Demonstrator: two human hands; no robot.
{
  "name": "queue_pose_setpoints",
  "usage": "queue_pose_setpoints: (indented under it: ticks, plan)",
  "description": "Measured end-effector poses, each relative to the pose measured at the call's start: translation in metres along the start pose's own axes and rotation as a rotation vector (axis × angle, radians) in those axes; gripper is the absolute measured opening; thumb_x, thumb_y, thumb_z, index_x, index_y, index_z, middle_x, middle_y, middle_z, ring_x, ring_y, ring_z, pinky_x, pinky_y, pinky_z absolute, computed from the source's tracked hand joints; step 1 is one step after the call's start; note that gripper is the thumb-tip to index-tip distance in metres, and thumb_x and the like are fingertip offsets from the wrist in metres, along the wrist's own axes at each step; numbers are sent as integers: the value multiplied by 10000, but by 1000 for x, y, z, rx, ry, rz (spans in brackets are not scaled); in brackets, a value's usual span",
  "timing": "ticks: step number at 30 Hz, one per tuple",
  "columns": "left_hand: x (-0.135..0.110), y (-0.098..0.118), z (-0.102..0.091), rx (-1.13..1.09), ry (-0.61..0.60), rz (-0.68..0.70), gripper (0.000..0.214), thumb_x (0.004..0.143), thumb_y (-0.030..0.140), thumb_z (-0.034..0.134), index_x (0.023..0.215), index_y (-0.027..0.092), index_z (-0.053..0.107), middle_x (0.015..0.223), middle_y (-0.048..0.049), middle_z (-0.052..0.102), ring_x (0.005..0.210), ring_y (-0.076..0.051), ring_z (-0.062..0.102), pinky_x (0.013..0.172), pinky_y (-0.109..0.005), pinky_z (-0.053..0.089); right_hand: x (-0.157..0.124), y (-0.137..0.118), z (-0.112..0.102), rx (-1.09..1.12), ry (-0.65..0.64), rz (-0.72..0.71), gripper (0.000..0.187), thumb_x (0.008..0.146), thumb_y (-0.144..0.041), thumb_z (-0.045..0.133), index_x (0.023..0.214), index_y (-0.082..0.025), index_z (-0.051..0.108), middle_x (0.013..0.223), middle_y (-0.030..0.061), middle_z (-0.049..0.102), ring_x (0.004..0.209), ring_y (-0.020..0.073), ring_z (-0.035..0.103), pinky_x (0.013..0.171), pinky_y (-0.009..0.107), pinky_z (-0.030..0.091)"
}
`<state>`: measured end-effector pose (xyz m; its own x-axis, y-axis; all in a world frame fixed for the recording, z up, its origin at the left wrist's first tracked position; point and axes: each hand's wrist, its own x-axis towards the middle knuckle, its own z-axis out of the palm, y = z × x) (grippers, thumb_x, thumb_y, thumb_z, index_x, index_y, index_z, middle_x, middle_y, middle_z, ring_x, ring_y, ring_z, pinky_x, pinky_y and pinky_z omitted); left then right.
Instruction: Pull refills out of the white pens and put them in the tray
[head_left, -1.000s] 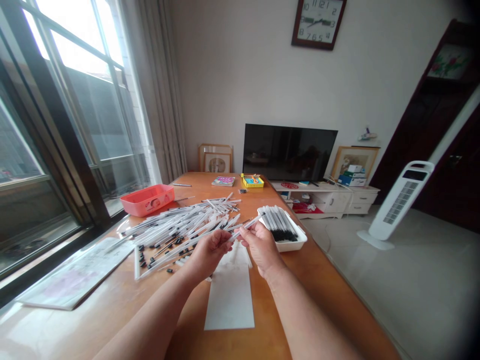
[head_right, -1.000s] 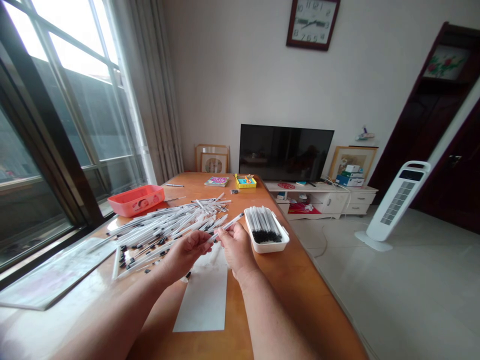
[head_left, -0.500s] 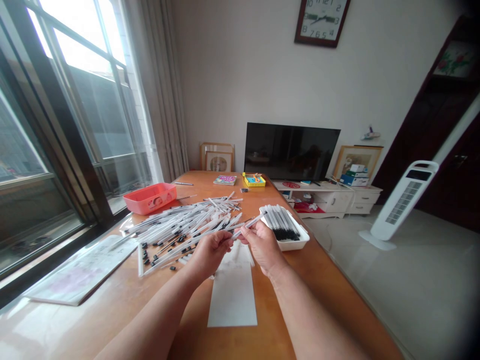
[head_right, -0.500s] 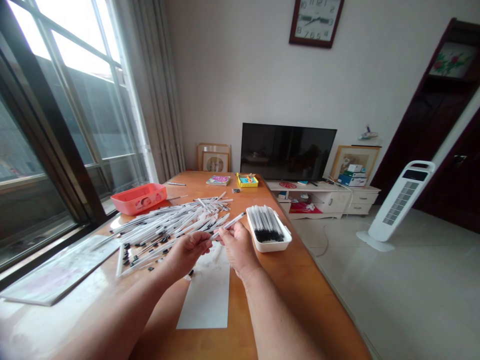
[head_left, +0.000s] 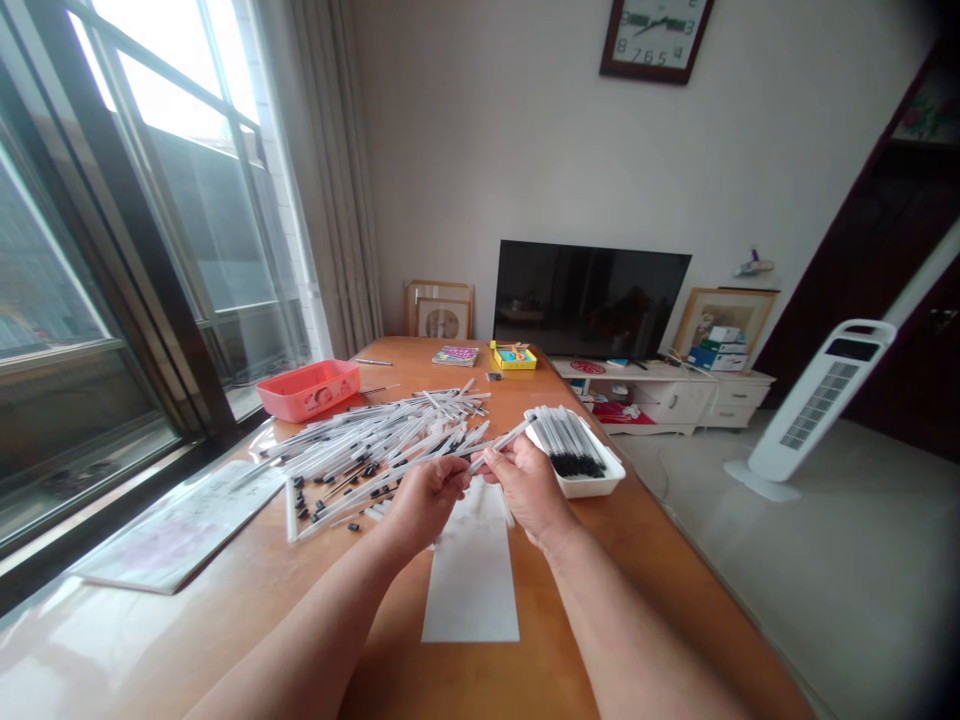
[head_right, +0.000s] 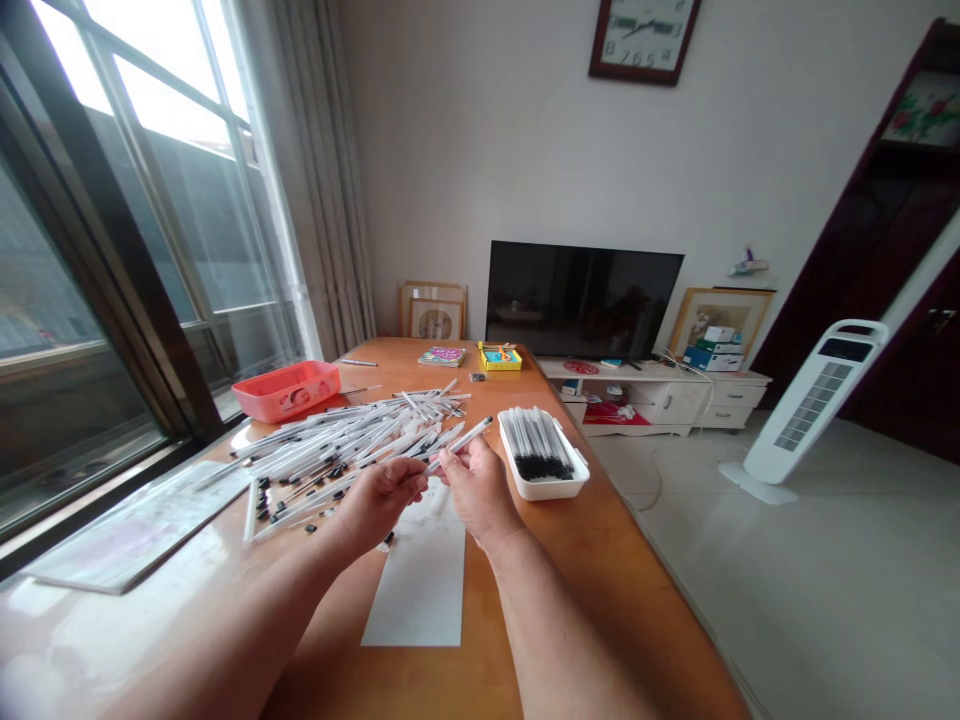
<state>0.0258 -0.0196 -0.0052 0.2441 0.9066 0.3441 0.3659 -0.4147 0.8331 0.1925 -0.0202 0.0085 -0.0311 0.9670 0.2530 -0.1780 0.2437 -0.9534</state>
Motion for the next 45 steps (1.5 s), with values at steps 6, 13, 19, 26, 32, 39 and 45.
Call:
queue_pose_setpoints:
  ticks: [6, 13, 19, 26, 32, 39, 45]
  plan:
    - [-2, 4, 0, 14, 14, 11, 239, 868, 358, 583, 835, 158, 710, 677, -23, 650, 628, -144, 573, 601, -248, 436, -1, -1, 1, 13, 0, 24, 272, 819, -437, 708, 918, -203, 612, 905, 66, 751, 795, 206, 705, 781, 351, 538]
    - [0, 2, -5, 75, -27, -11, 231, 891, 346, 557, 887, 156, 688, 695, -28, 652, 646, -150, 586, 599, -251, 421, -1, 7, 2, -10, 6, 55, 289, 846, -455, 675, 968, -203, 608, 953, 71, 752, 853, 212, 710, 783, 344, 522]
    - [4, -3, -10, 143, -31, 14, 231, 888, 367, 557, 898, 169, 675, 691, -6, 627, 618, -136, 545, 575, -244, 401, 1, 12, -1, -25, 11, 85, 352, 821, -470, 704, 1001, -186, 599, 951, 71, 740, 874, 226, 710, 754, 327, 506]
    - [5, -16, -12, 100, 63, 5, 240, 846, 407, 588, 878, 191, 688, 644, 9, 618, 551, -128, 515, 525, -237, 403, 5, 2, -13, -2, 191, -12, 372, 799, -490, 727, 989, -199, 592, 753, -1, 674, 662, 147, 598, 619, 263, 449]
    - [8, -30, -12, 105, 87, -8, 272, 842, 428, 600, 930, 197, 711, 656, -1, 653, 540, -142, 559, 534, -257, 449, 6, -5, -24, 24, 250, 4, 287, 832, -468, 672, 847, -183, 641, 705, 2, 648, 582, 108, 503, 549, 230, 402]
    - [14, -40, -19, 168, 214, 32, 439, 869, 452, 607, 1217, 189, 653, 1074, -93, 734, 908, -209, 692, 767, -301, 540, 17, -15, -51, 82, 390, -63, 240, 740, -369, 743, 854, -166, 683, 702, 1, 651, 580, 95, 506, 549, 212, 400]
    - [13, -37, -27, 283, 273, 12, 391, 884, 471, 580, 1113, 176, 696, 1029, -95, 743, 885, -216, 694, 786, -314, 541, 32, -8, -98, -165, 742, -164, 246, 712, -329, 696, 898, -181, 636, 734, 14, 679, 660, 158, 606, 613, 257, 463]
